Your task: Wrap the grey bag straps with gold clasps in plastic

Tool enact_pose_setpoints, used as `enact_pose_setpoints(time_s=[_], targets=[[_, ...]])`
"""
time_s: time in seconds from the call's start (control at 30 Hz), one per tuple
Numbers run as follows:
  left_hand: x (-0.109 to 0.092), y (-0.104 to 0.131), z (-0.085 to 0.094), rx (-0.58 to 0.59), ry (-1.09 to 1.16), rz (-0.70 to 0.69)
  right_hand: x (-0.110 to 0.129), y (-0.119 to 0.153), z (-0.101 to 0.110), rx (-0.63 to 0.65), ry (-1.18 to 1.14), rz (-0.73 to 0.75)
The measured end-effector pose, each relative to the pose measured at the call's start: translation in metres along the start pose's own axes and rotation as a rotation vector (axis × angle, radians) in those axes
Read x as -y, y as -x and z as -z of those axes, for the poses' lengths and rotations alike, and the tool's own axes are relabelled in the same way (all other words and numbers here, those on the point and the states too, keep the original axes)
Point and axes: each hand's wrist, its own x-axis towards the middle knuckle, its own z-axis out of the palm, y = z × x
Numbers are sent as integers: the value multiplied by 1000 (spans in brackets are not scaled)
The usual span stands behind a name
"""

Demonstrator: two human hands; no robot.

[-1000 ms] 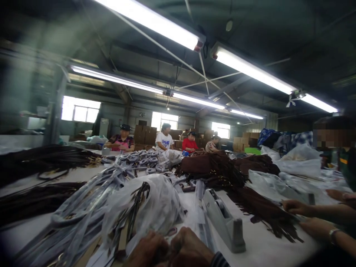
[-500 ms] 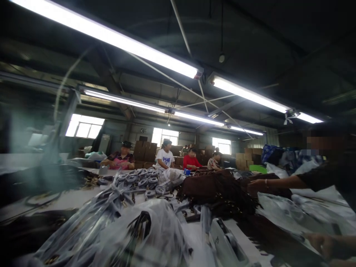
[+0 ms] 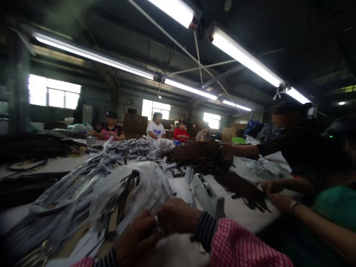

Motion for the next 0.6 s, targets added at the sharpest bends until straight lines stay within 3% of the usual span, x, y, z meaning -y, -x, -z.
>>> enact_pose_setpoints(time_s=[0.17,0.27,0.4,0.6], targets=[[-11,-5,15,101,93,87,-7,-5,29,135,-329,-14],[-14,-8,24,128,112,87,-7,-9,33,134,-338,-16],[-13,-8,25,121,136,109,-2,-10,24,88,-154,4],[-4,-3,13,86,186,167,14,4,-8,-94,126,49]])
